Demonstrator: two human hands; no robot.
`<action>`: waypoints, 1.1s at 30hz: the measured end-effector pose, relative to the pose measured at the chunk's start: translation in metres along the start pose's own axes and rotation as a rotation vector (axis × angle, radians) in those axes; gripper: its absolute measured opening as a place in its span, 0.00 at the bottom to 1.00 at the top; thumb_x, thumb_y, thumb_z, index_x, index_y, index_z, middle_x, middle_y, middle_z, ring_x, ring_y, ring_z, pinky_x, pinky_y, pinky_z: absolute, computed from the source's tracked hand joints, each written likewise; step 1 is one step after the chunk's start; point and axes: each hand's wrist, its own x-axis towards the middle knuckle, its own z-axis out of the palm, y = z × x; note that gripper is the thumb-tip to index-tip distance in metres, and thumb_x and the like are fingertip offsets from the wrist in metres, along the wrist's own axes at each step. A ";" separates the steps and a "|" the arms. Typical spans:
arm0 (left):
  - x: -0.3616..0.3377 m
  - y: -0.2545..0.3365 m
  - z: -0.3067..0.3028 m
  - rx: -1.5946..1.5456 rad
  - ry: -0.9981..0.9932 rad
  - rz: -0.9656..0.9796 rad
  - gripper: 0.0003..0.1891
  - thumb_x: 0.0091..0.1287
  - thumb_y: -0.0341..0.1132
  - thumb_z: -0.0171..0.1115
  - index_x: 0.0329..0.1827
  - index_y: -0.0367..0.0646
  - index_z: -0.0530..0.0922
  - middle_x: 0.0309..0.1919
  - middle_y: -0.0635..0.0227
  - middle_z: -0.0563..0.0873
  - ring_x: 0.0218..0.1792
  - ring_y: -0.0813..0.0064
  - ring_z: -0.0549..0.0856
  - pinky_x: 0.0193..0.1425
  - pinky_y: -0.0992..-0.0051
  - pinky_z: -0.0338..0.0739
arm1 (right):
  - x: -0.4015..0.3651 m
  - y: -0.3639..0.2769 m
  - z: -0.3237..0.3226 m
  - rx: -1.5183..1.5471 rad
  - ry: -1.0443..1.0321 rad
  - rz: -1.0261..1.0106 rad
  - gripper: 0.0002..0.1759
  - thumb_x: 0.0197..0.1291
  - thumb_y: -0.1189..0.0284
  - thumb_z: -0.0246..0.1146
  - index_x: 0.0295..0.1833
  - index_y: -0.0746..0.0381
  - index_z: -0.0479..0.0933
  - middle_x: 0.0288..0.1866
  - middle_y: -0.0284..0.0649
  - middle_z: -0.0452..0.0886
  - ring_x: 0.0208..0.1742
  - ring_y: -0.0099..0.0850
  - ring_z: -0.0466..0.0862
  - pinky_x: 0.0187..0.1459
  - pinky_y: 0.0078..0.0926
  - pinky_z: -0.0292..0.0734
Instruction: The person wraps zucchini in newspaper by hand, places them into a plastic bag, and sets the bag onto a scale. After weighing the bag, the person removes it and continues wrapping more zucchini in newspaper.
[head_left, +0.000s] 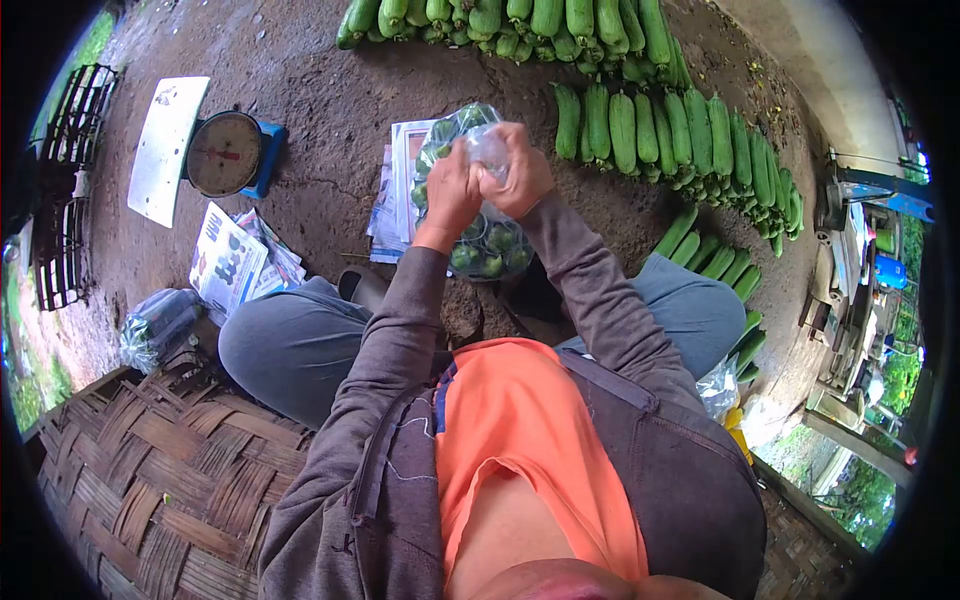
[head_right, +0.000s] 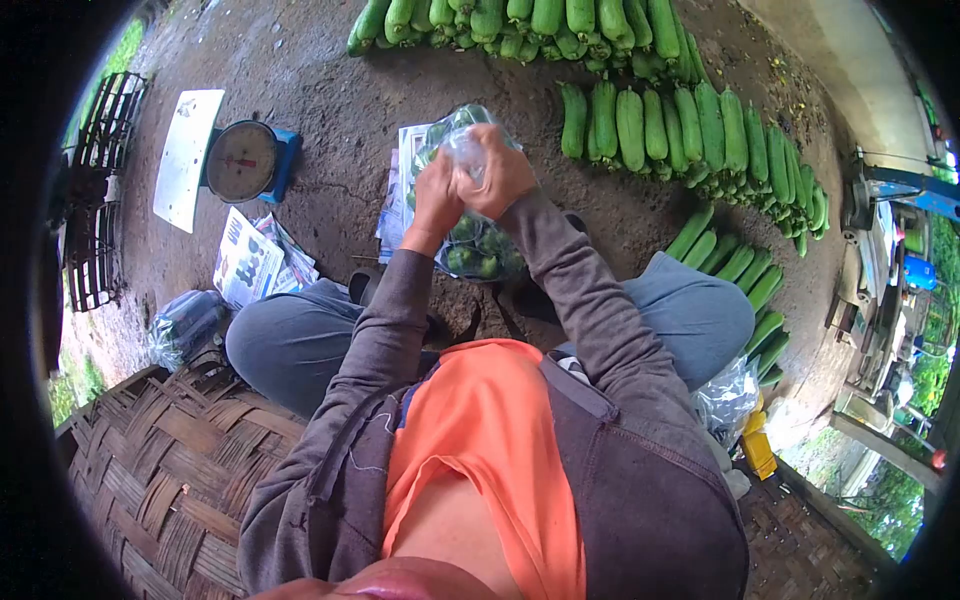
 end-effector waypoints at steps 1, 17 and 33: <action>0.000 -0.005 -0.003 -0.027 -0.052 0.051 0.15 0.61 0.38 0.51 0.44 0.36 0.74 0.29 0.44 0.79 0.32 0.42 0.77 0.36 0.52 0.69 | 0.003 -0.001 -0.001 -0.046 -0.052 -0.033 0.22 0.53 0.73 0.60 0.54 0.59 0.64 0.38 0.51 0.80 0.36 0.48 0.83 0.35 0.38 0.79; 0.003 0.002 -0.004 -0.575 -0.056 -0.337 0.22 0.74 0.44 0.43 0.42 0.34 0.81 0.27 0.66 0.82 0.28 0.81 0.76 0.34 0.77 0.70 | -0.001 0.005 -0.011 -0.247 -0.170 -0.241 0.39 0.45 0.68 0.71 0.64 0.58 0.62 0.45 0.40 0.79 0.47 0.41 0.79 0.54 0.40 0.70; 0.002 0.008 0.003 -0.038 -0.027 0.072 0.17 0.69 0.42 0.48 0.53 0.46 0.79 0.26 0.50 0.82 0.29 0.49 0.82 0.35 0.57 0.74 | -0.010 0.040 -0.016 -0.608 -0.206 -0.394 0.10 0.55 0.67 0.53 0.41 0.54 0.77 0.35 0.33 0.76 0.43 0.33 0.76 0.54 0.40 0.65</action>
